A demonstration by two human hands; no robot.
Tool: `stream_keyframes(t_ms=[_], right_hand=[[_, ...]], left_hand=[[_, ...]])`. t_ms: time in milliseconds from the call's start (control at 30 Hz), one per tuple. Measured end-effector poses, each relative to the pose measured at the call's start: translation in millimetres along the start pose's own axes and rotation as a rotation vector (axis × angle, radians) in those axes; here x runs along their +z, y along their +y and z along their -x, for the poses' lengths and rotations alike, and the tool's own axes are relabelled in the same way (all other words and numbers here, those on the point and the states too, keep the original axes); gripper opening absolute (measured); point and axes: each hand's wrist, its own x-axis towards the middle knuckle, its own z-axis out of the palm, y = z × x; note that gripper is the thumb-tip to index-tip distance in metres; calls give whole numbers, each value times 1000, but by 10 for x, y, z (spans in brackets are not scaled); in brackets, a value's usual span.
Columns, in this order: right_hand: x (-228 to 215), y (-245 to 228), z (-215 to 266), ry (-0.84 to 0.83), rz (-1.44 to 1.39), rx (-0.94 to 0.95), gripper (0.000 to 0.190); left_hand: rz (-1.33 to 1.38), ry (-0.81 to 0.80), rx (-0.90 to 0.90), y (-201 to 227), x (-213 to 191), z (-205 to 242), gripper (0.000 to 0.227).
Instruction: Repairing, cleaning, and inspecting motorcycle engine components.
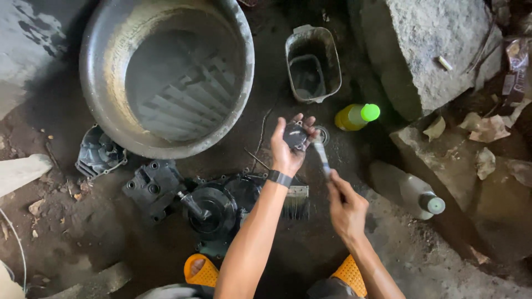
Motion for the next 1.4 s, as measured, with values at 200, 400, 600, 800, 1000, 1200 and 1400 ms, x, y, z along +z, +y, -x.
stream_keyframes(t_ms=[200, 400, 600, 800, 1000, 1200, 1400], right_hand=[[75, -192, -310, -58, 93, 91, 30], [101, 16, -103, -94, 44, 86, 31], [32, 56, -83, -43, 51, -151, 27], [-135, -32, -400, -12, 60, 201, 31], [-6, 46, -325, -127, 32, -75, 29], [-67, -133, -456, -78, 108, 183, 30], [-59, -22, -425, -53, 37, -72, 27]], left_hand=[[64, -2, -114, -166, -83, 49, 36], [5, -39, -39, -116, -255, -55, 38], [40, -52, -47, -7, 207, 148, 36], [-517, -170, 23, 122, 113, 177, 51], [-1054, -227, 220, -7, 51, 93, 46], [-1351, -185, 293, -130, 52, 115, 40], [-1559, -157, 393, -84, 92, 173, 41]])
